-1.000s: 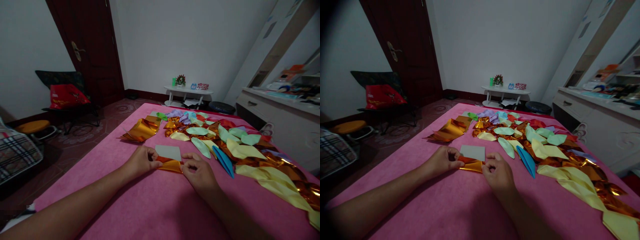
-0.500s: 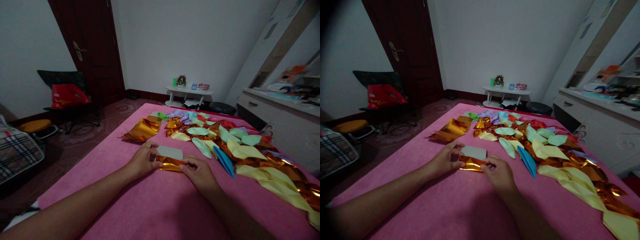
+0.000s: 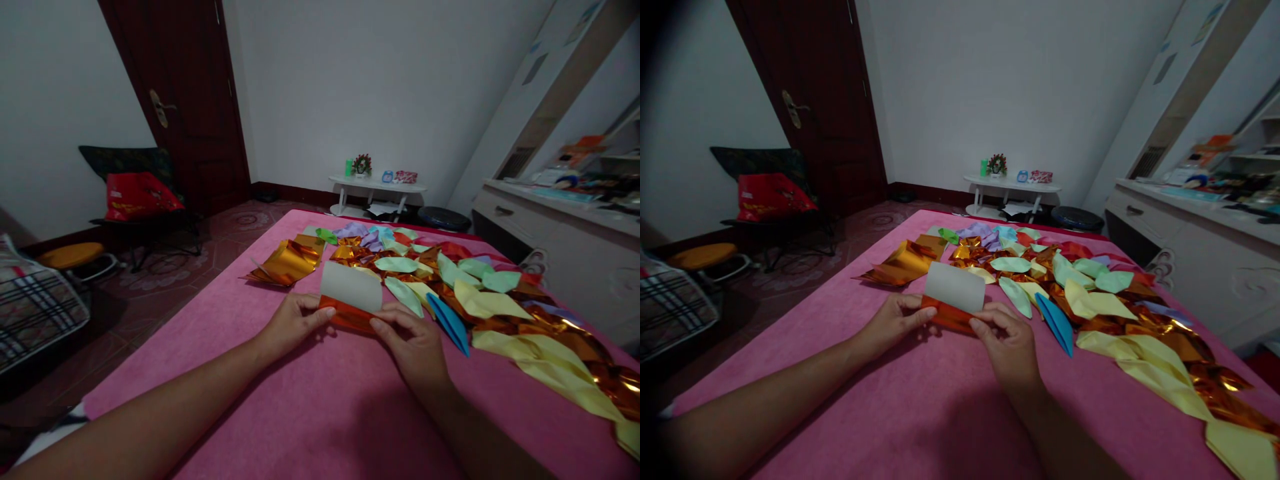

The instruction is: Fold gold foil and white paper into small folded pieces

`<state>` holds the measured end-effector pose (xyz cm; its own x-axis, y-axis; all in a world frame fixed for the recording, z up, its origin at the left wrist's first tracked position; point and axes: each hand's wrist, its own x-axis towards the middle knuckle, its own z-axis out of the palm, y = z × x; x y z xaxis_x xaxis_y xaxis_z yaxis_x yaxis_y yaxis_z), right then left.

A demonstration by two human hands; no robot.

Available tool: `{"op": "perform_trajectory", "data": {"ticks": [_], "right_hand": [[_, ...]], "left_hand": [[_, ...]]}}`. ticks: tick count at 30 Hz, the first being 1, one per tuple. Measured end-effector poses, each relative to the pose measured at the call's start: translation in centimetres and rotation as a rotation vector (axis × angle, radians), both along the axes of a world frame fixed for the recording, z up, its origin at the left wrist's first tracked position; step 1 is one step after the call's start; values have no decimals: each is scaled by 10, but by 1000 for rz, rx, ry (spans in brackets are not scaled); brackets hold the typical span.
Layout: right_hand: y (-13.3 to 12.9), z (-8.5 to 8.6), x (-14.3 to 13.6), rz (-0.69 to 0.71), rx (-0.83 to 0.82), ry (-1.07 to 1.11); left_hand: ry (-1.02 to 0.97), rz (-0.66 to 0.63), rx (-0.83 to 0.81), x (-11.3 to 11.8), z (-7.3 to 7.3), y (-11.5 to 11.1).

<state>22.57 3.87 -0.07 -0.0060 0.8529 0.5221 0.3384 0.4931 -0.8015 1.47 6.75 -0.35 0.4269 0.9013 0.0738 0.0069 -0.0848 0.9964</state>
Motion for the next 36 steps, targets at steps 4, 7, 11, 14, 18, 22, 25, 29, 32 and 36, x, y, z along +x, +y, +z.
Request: {"op": "perform_trajectory", "data": {"ticks": [4, 7, 11, 14, 18, 22, 25, 29, 32, 36], "right_hand": [[-1, 0, 1, 87, -100, -7], [-2, -2, 3, 125, -217, -16], [-3, -4, 3, 121, -224, -58], [-4, -4, 2, 125, -171, -104], [-6, -2, 1, 157, -159, -92], [-4, -3, 1, 128, -190, -19], [-2, -4, 2, 123, -213, 87], [0, -5, 2, 116, -246, 172], [0, -6, 2, 107, -258, 207], [0, -7, 2, 66, -239, 241]], "left_hand": [[-60, 54, 69, 4, 3, -3], [-61, 73, 128, 6, 5, -5], [-97, 71, 51, 8, 3, -6], [-138, 32, -62, 8, 0, -7], [-124, 5, -91, 7, 0, -7], [-45, 100, 21, 6, 1, -5], [-46, 173, 73, 7, 1, -5], [-107, 225, -7, 10, 0, -6], [-142, 240, -112, 12, -1, -7], [-197, 182, -260, 13, 0, -9]]}}
